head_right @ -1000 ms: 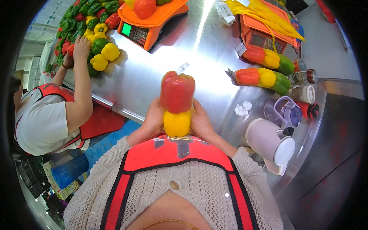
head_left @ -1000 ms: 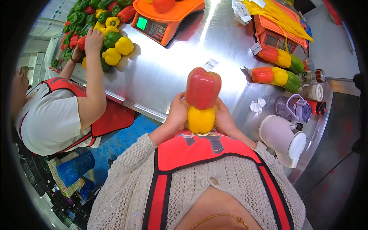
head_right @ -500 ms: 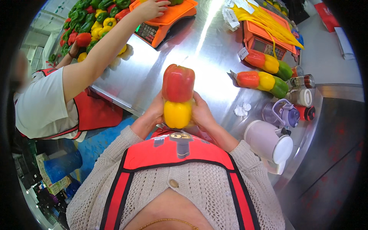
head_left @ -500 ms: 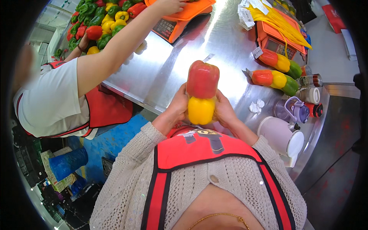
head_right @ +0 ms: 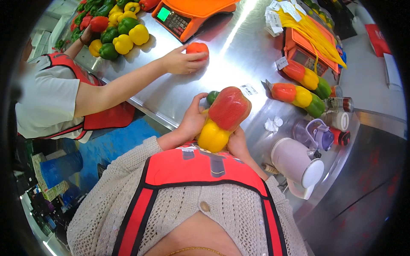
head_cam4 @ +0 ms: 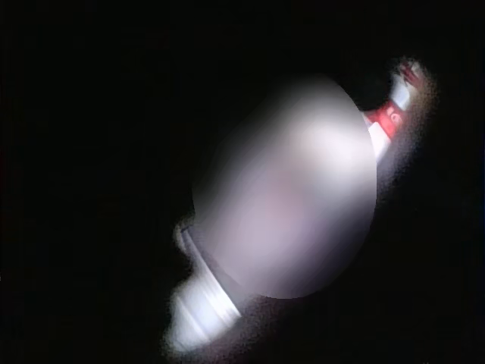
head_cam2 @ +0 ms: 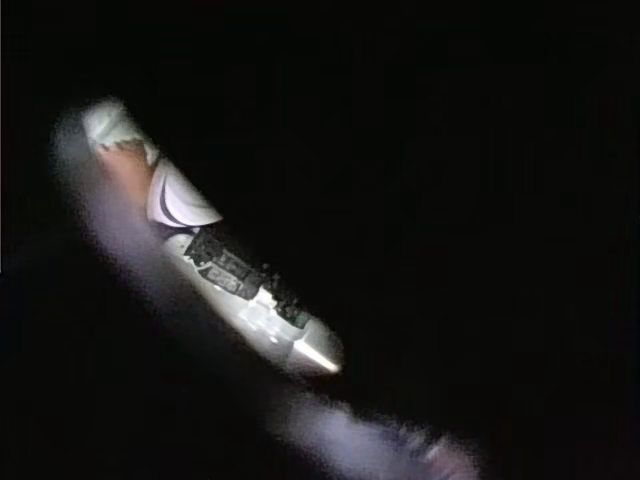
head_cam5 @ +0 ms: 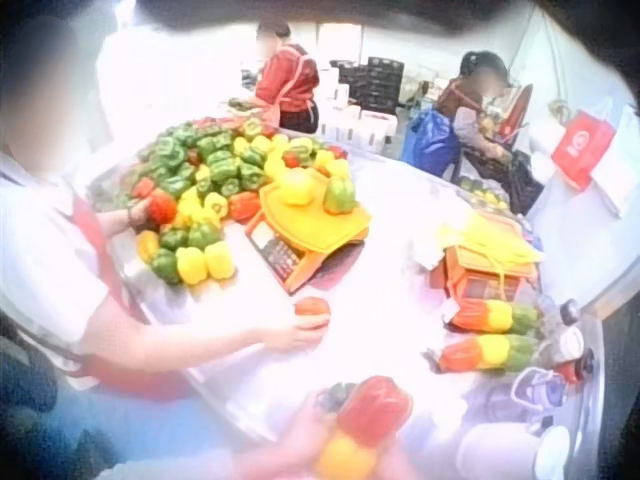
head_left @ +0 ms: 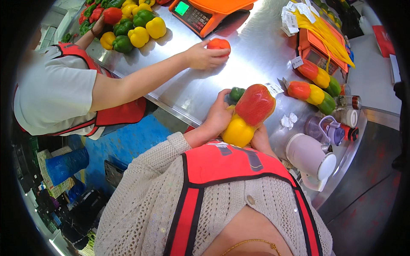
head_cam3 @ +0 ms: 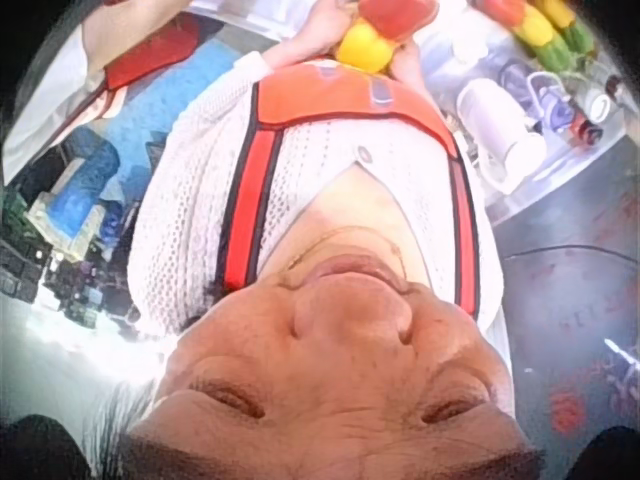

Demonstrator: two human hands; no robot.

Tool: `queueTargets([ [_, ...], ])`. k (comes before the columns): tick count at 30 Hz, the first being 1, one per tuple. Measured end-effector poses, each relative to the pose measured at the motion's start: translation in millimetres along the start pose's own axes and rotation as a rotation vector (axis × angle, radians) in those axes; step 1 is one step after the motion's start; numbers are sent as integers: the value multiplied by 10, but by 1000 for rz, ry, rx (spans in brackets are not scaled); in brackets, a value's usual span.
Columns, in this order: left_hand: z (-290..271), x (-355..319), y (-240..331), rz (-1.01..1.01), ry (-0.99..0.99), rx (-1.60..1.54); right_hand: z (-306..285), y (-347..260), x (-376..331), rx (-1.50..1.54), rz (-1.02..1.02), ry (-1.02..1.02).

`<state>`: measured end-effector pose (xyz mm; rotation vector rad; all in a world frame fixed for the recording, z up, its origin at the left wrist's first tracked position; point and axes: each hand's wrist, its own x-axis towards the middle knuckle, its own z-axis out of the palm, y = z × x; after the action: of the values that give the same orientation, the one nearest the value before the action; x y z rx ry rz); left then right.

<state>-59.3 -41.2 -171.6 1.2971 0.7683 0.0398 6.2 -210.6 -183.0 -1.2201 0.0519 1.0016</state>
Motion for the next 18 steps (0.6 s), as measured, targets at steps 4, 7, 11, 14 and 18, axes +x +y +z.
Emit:
queueTargets([
  [4, -10, -42, 65, 54, 46, 114, 44, -8, -39, -11, -41, -28],
  [7, 6, -49, 93, 79, 65, 160, 106, -49, -70, 30, -58, -10],
  [11, 35, -80, 252, 87, 89, 149, 207, -199, -123, -34, -87, 36],
  [14, 33, -95, 310, 65, 87, 152, 300, -324, -172, -48, -108, 14],
  [18, 11, -88, 459, 141, 86, 135, 255, -472, -114, -313, -246, -45],
])
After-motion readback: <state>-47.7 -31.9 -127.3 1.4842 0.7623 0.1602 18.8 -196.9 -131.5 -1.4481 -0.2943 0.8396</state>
